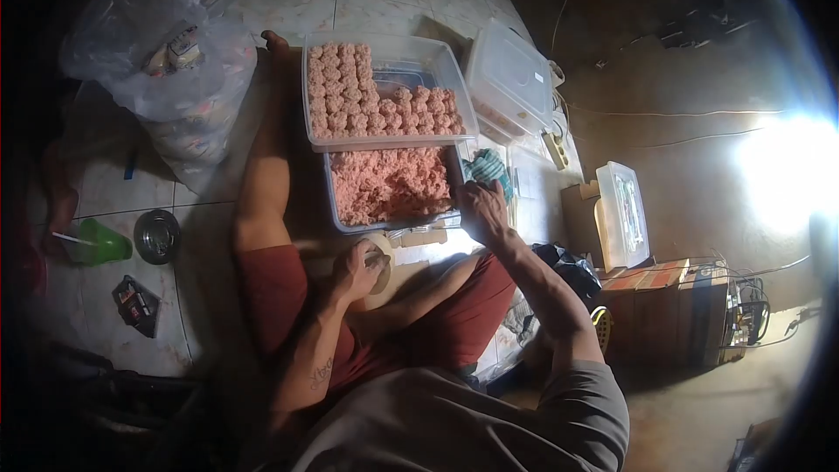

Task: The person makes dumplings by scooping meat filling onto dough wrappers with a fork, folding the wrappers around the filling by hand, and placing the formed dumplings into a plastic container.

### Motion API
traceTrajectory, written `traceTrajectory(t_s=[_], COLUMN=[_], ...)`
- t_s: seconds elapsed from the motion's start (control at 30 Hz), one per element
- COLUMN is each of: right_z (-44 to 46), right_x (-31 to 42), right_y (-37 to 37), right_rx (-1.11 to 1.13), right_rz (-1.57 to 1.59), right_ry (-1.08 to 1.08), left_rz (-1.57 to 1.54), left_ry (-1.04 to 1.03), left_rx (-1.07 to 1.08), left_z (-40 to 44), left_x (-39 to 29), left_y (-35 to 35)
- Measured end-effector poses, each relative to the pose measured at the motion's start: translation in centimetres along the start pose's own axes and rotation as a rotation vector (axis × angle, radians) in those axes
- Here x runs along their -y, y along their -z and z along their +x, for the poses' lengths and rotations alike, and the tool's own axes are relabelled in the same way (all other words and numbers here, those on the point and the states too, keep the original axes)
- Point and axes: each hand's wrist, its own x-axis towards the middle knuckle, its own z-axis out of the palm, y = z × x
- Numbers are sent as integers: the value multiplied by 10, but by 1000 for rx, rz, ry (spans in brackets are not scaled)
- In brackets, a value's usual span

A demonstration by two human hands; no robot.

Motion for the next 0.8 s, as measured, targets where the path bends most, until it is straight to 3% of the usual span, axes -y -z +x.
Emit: traceTrajectory(t_s=[0.07, 0.13, 0.17, 0.2, 0.27, 0.33, 0.4, 0.5, 0.57, 0.6, 0.67, 0.73, 0.8], right_z=[-5, 11, 14, 11, 10, 30, 50, 43, 44, 41, 34, 22, 7], right_x=[-9, 7, -2, -4, -15, -23, 1, -3, -10, -14, -5, 9, 17], right_y=[0, 35, 21, 11, -16, -17, 43, 17, 17, 30, 60, 77, 78], right_rx=[-12, 143, -25, -26, -77, -88, 329, 380, 428, 394, 347, 248, 85], right_rz=[-12, -129, -247, -249, -249, -313, -285, -297, -204, 103, 293, 410, 582], right_ry=[30, -143, -159, -159, 255, 270, 31, 15, 45, -44, -123, -135, -117], left_rz=[49, 56, 55, 25, 0, 57, 52, -5, -124, -122, -828, -803, -1199], left_ry=[-24, 116, 115, 115, 113, 207, 225, 122, 107, 114, 279, 274, 505], left_rx=[-53, 139, 141, 148, 146, 224, 215, 131, 310, 308, 396, 423, 101], left_z=[-2, 6, 6, 6, 12, 11, 12, 13, 18, 14, 13, 25, 35], left_x=[-9, -17, -20, -22, -27, -33, -36, -34, -34, -32, -30, -56, -66], left_y=[7, 16, 17, 18, 23, 27, 28, 26, 29, 26, 19, 33, 28])
